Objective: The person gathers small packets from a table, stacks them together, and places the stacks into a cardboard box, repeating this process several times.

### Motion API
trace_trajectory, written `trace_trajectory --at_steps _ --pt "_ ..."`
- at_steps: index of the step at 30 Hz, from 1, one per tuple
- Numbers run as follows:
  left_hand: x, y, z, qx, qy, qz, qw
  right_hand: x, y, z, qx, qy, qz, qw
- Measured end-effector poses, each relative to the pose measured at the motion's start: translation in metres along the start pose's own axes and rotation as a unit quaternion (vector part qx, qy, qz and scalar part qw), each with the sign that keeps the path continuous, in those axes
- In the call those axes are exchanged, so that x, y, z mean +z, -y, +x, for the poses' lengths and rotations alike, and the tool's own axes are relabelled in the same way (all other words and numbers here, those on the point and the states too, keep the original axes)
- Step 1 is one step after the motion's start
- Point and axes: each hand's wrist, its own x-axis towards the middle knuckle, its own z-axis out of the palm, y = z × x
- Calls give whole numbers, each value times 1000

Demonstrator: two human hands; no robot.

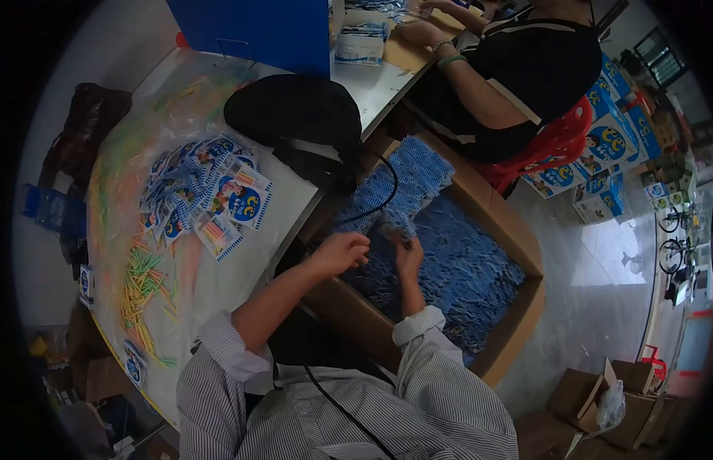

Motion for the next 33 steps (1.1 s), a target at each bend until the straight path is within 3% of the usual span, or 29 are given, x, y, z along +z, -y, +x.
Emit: trace_trajectory --at_steps 4,6,8,12,15,18,20,21,28,29,33 --pt "29 23 48 27 -83 146 985 -15 -3 -2 31 44 56 997" --pt "37 31 55 33 -105 222 969 -25 3 -7 -17 76 12 997" --pt "46 51 58 218 -200 316 901 -34 11 -12 -19 100 7 995" --pt "37 42 58 181 -140 263 937 -35 39 -13 -76 156 -24 985" --pt "39 31 53 202 -111 236 944 -26 50 -17 -123 143 -8 982" --pt "44 8 39 127 -87 322 934 -30 36 -17 -133 183 -76 971" --pt "54 -6 32 92 -65 490 864 -39 47 -20 -118 195 -58 972" --pt "54 -2 30 87 -70 488 866 -43 55 -20 -112 211 -41 970" --pt "43 16 39 196 -74 378 902 -59 53 -20 -87 200 -76 973" --pt "41 17 43 220 -86 357 904 -57 50 -16 -116 172 -80 975" --pt "30 7 58 221 -91 384 892 -42 51 -4 -130 121 -84 980"
